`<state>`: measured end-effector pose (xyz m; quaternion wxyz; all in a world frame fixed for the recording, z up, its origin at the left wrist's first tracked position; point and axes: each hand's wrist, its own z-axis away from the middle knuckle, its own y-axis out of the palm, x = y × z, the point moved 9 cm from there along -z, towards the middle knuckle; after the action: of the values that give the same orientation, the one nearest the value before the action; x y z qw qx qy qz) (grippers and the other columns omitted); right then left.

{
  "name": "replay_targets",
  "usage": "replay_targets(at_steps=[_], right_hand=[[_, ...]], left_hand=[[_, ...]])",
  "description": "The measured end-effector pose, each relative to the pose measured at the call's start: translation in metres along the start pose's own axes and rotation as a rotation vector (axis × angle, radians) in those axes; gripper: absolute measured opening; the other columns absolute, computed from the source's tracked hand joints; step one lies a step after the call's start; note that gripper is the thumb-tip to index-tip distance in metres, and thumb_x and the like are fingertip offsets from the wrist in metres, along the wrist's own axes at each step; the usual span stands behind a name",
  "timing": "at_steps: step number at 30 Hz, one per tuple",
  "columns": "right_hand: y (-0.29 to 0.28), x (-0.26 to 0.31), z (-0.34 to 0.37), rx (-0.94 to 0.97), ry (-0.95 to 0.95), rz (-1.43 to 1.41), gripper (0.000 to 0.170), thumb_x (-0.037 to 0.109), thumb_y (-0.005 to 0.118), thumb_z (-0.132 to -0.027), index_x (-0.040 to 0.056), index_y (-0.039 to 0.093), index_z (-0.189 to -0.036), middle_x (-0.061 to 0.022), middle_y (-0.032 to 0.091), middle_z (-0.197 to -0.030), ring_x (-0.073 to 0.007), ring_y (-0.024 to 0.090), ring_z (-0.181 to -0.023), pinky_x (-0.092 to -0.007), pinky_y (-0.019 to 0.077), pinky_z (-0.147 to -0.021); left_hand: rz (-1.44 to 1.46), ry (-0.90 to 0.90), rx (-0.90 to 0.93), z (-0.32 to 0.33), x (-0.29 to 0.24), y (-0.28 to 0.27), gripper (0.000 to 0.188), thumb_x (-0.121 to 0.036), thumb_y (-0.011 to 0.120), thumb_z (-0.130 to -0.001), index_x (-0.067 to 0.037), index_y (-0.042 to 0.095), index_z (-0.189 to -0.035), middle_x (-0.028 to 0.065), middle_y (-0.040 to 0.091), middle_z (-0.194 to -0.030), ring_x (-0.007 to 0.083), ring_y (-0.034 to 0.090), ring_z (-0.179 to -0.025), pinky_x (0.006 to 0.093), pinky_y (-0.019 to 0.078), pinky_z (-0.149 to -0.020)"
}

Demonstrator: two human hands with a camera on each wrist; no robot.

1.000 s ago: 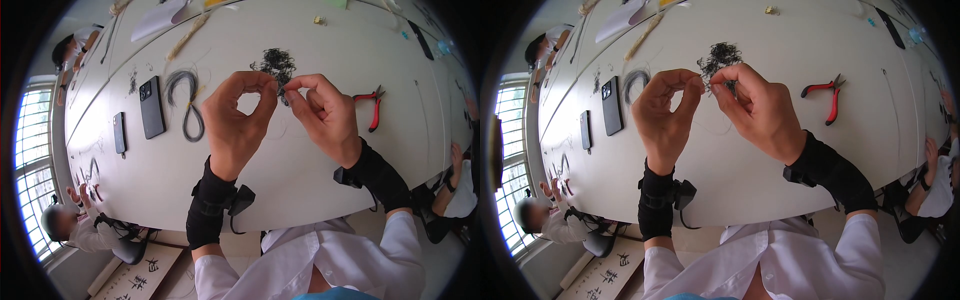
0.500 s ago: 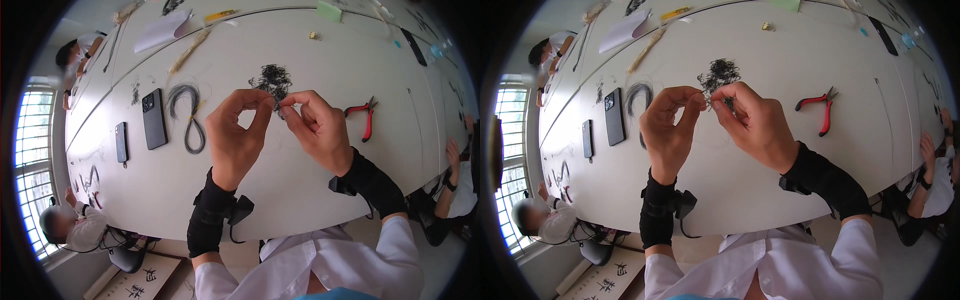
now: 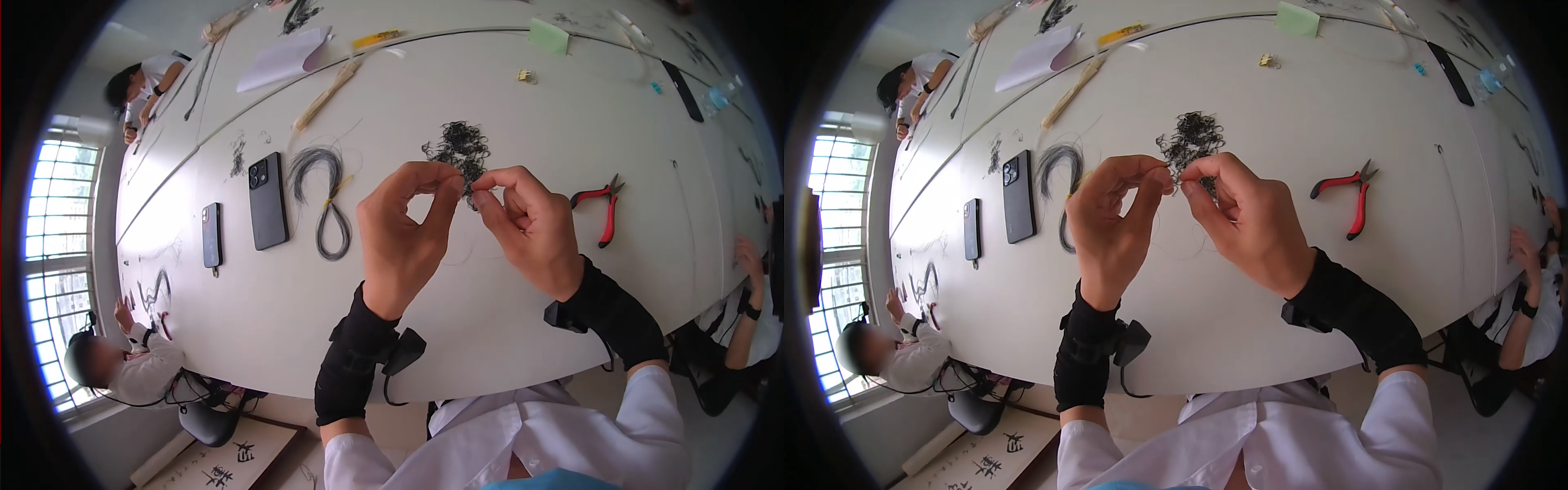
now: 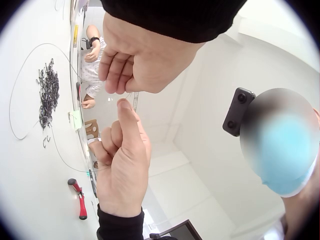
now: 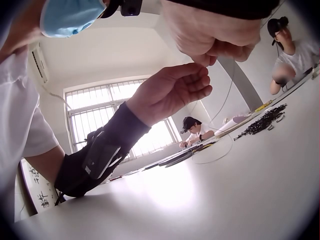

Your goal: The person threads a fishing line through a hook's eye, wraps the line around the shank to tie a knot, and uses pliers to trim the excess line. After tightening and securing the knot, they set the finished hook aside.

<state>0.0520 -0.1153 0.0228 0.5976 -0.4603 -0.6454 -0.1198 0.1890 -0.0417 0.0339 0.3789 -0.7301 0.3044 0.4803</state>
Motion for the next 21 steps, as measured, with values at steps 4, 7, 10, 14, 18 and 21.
replay_targets(at_steps=[4,7,10,14,18,21], right_hand=[[0.002,0.000,0.000,-0.015,-0.007,-0.047,0.012,0.004,0.068,-0.096,0.0031,0.061,-0.106,0.0001,0.046,-0.056,-0.0049,0.041,-0.045,-0.0253,0.0308,-0.045],[-0.001,0.000,-0.001,-0.003,-0.032,0.022,0.012,0.005,0.068,-0.096,0.0037,0.061,-0.105,-0.0007,0.048,-0.056,-0.0067,0.043,-0.044,-0.0266,0.0326,-0.045],[0.001,-0.005,0.001,-0.014,0.015,-0.033,0.012,0.006,0.068,-0.096,0.0042,0.062,-0.105,-0.0011,0.048,-0.055,-0.0085,0.042,-0.044,-0.0275,0.0329,-0.045],[0.000,-0.002,0.000,0.006,-0.004,-0.021,0.011,0.009,0.068,-0.097,0.0047,0.062,-0.105,-0.0005,0.049,-0.055,-0.0095,0.045,-0.045,-0.0282,0.0341,-0.045],[-0.001,-0.001,0.000,0.002,0.012,-0.010,0.012,0.010,0.069,-0.097,0.0056,0.062,-0.106,-0.0012,0.051,-0.055,-0.0107,0.047,-0.045,-0.0283,0.0355,-0.046],[-0.001,-0.001,0.000,-0.003,0.005,0.011,0.012,0.009,0.068,-0.096,0.0049,0.062,-0.105,-0.0017,0.052,-0.056,-0.0108,0.048,-0.045,-0.0284,0.0360,-0.045]], left_hand=[[0.007,-0.024,-0.013,0.000,0.001,-0.001,0.008,0.003,0.069,-0.094,0.007,0.068,-0.101,0.0088,0.072,-0.092,0.0143,0.069,-0.085,0.0275,0.0554,-0.083],[0.046,-0.042,0.001,0.000,0.003,0.001,0.008,0.003,0.068,-0.095,0.006,0.069,-0.102,0.0088,0.072,-0.091,0.0144,0.070,-0.085,0.0275,0.0555,-0.083],[0.080,-0.068,0.004,0.000,0.002,0.001,0.009,0.003,0.068,-0.096,0.008,0.068,-0.103,0.0094,0.072,-0.092,0.0144,0.069,-0.085,0.0278,0.0558,-0.083],[0.098,-0.060,-0.004,0.000,0.002,0.001,0.009,0.003,0.067,-0.096,0.008,0.068,-0.103,0.0096,0.072,-0.091,0.0144,0.069,-0.084,0.0271,0.0551,-0.083],[0.094,-0.077,-0.004,0.002,0.004,-0.002,0.008,0.003,0.067,-0.096,0.008,0.068,-0.103,0.0095,0.071,-0.091,0.0139,0.069,-0.085,0.0267,0.0549,-0.083],[0.112,-0.058,0.013,-0.002,0.004,0.004,0.008,0.002,0.067,-0.097,0.007,0.068,-0.103,0.0095,0.071,-0.091,0.0136,0.069,-0.085,0.0265,0.0549,-0.083]])
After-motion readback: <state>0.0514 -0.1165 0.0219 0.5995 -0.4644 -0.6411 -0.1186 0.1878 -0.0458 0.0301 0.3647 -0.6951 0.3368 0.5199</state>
